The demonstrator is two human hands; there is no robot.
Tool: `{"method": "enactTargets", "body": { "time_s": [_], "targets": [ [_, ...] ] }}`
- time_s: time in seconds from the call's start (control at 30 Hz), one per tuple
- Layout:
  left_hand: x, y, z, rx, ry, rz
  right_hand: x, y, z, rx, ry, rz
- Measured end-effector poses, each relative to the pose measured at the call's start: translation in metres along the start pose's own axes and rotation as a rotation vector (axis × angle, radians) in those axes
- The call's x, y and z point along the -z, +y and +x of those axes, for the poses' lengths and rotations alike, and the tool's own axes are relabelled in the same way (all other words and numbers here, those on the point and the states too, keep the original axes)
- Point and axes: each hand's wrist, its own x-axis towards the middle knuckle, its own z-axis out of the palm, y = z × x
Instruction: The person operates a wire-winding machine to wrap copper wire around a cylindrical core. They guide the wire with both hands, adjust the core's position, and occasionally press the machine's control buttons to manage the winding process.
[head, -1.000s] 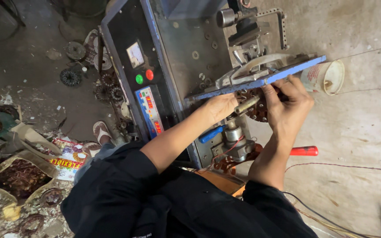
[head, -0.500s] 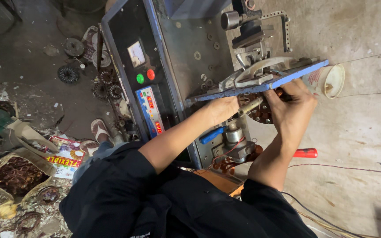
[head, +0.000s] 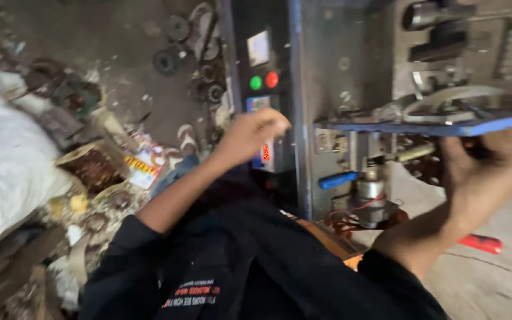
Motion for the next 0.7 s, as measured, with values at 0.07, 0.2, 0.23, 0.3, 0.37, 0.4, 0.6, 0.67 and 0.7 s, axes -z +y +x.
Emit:
{"method": "enactTargets", "body": {
  "time_s": [0.07,0.2,0.23,0.3,0.37,0.4,0.6,0.67,0.7],
  "targets": [
    [0.021,-0.025,-0.009,0.033,0.231,0.198,0.001,0.009,-0.005,-0.048,0.012,0.146],
    [0.026,-0.082,-0.02,-0.011,0.321,0.372,-0.009,0.03,-0.012,-0.232,0.024,0.465],
    [0.024,-0.093,-0.021,-0.08,0.308,0.371,-0.008,0.034,-0.011,-0.243,0.031,0.491],
    [0.019,-0.11,-0.022,-0.084,0.216,0.323,-0.009,0.039,-0.013,-0.245,0.034,0.479],
    [0.016,-0.119,-0.02,-0.087,0.163,0.312,-0.006,0.039,-0.013,-0.224,0.042,0.412],
    [0.015,-0.121,-0.017,-0.087,0.157,0.325,-0.005,0.038,-0.011,-0.209,0.046,0.372],
    [0.009,-0.127,-0.015,-0.051,0.128,0.364,-0.004,0.013,-0.008,-0.151,0.037,0.162],
    [0.009,-0.128,-0.01,-0.068,0.135,0.39,-0.004,0.005,-0.005,-0.144,0.051,0.115],
    [0.008,-0.128,-0.008,-0.072,0.148,0.423,-0.005,0.002,-0.003,-0.138,0.055,0.095]
  ]
}}
